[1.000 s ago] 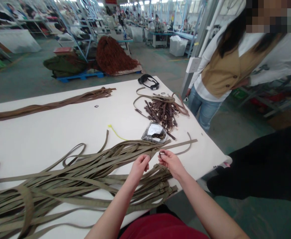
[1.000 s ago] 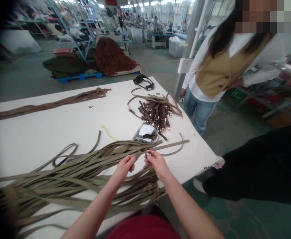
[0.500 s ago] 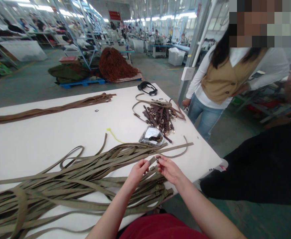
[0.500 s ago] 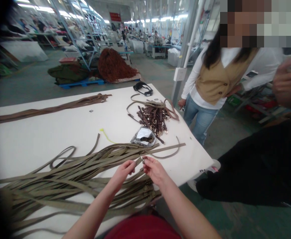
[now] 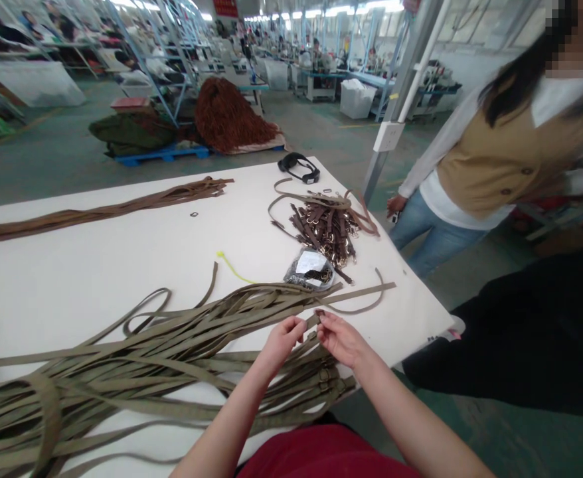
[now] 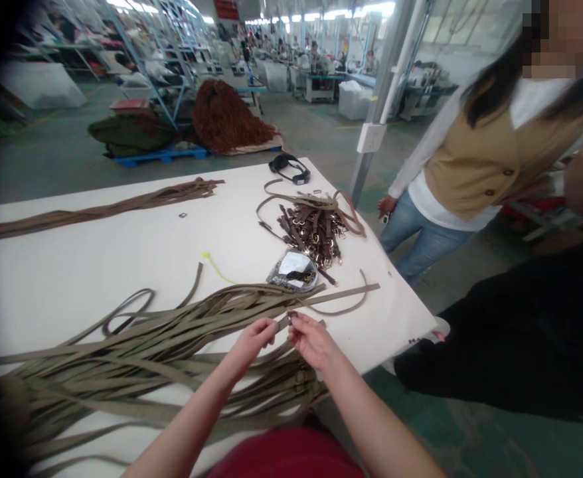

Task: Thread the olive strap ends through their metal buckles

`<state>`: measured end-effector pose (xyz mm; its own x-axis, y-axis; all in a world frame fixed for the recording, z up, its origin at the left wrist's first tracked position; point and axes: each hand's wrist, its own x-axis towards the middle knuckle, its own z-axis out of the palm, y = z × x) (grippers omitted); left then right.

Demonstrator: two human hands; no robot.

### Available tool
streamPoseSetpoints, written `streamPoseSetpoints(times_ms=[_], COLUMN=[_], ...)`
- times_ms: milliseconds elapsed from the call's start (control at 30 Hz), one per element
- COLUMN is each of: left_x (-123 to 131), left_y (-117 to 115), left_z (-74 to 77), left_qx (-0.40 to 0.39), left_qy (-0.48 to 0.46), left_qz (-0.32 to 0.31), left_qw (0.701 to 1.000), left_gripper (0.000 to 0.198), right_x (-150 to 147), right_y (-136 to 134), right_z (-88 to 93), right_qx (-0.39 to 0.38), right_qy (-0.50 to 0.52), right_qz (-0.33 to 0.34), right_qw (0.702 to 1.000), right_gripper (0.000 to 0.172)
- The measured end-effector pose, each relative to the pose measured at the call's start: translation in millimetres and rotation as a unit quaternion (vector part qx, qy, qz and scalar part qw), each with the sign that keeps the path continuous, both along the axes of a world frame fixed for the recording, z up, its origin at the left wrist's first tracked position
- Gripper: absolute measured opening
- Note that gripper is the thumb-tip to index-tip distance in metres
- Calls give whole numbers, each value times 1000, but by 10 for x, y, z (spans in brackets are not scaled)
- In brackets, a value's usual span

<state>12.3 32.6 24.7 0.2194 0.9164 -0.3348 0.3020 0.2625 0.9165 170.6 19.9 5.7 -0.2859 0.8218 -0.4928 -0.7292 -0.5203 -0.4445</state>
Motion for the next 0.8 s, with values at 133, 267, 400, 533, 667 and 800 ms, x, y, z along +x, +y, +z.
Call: streamPoseSetpoints(times_ms=[133,267,400,533,667,800], left_x=[-59,-133,-207,-214,-108,-20], left_y=[46,100,169,206,139,50], left_z=[-10,25,72,39,-102,-160], left_qx=[-9,-30,-23,-13,8,90], left_qy=[7,-20,-14,-14,-33,31], left_qz=[32,-46,-106,-132,-87,-85], left_qw=[999,998,994,991,996,992], left_gripper=[31,31,32,29,29,35], right_x=[-75,-115,-103,-134,-212,-226], right_y=[53,89,82,43,28,9], right_z=[-45,-75,-79,-97,-113,-92], right_qx=[-17,-34,-39,-27,5,33], right_qy=[15,18,27,32,-61,-173], right_qz=[0,2,44,64,42,39], right_qw=[1000,999,998,997,997,984], right_gripper=[22,22,26,35,33,27])
